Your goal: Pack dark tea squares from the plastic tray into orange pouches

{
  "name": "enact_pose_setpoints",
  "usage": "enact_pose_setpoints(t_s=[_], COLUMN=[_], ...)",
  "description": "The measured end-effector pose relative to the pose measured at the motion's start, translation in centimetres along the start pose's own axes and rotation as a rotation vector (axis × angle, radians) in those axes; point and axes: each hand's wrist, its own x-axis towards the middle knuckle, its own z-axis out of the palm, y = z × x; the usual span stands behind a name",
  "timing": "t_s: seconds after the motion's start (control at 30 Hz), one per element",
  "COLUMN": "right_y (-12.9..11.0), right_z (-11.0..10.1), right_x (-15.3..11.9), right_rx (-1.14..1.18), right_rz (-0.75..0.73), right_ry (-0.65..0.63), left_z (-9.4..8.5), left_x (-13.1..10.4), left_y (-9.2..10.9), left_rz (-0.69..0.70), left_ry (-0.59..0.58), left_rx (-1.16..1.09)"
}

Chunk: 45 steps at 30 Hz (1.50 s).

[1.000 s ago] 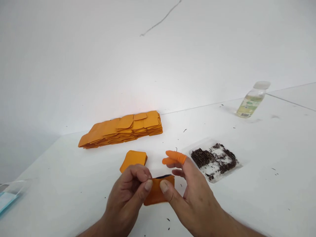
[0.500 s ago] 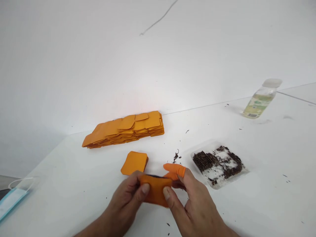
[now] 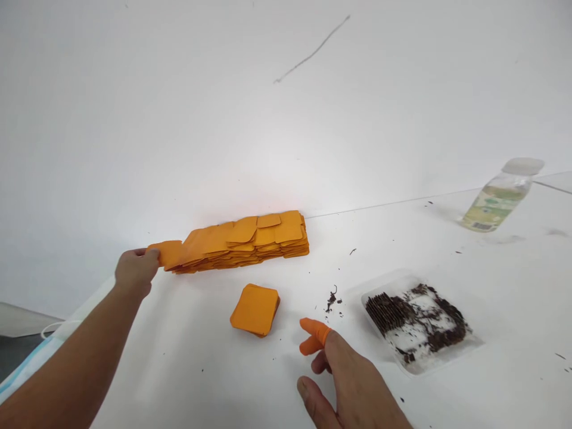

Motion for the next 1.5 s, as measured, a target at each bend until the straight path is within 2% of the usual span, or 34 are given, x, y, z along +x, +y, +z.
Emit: enact_pose_setpoints(t_s=[0.13,0.3,0.4,0.53,0.6,0.67,0.73,0.83,0.87,0.93,1.0,1.17,1.37,1.5], right_y=[0.2,0.3,0.3,-0.3,-0.8,-1.3,-1.8,-2.3,-2.4,-2.3,-2.2,-2.0,-2.0,-2.2], right_z=[0.1,0.2,0.3,0.0,-0.3,-0.7,-1.0,-1.2,-1.2,-1.1,-1.1,-1.3,-1.2,-1.4], right_x=[0.3,0.4,0.4,0.3,0.4,0.4,0.5,0.4,0.4,0.3,0.4,0.8,0.8,0.7], right_rx=[-0.037,-0.064,-0.079,-0.099,-0.107,-0.116,-0.12,-0.1,-0.09,-0.086,-0.093,-0.025,0.051,0.098], right_rz=[-0.016,-0.041,-0.073,-0.114,-0.135,-0.155,-0.173,-0.172,-0.171,-0.163,-0.14,-0.062,-0.03,-0.009], right_ry=[0.002,-0.044,-0.048,-0.008,0.039,0.1,0.154,0.171,0.164,0.15,0.143,0.124,0.087,0.079], left_z=[3.1,6.2,6.3,4.1,2.7,1.8,1.8,3.3,3.9,5.0,5.5,5.6,5.6,4.3], left_x=[1.6,1.8,1.6,0.2,-1.9,-5.4,-9.7,-16.0,-17.5,-19.2,-19.4,-17.9,-18.1,-18.0], left_y=[1.0,2.4,3.0,3.7,3.7,3.4,2.8,1.9,1.7,1.6,1.7,2.2,2.4,2.7], left_rz=[-0.188,-0.178,-0.134,-0.11,-0.06,0.087,0.21,0.329,0.339,0.333,0.308,0.247,0.256,0.248], left_ry=[0.021,0.018,0.046,0.146,0.197,0.151,-0.01,-0.306,-0.384,-0.465,-0.484,-0.49,-0.363,-0.306], left_rx=[0.115,0.217,0.247,0.25,0.242,0.219,0.2,0.158,0.154,0.157,0.166,0.182,0.176,0.142])
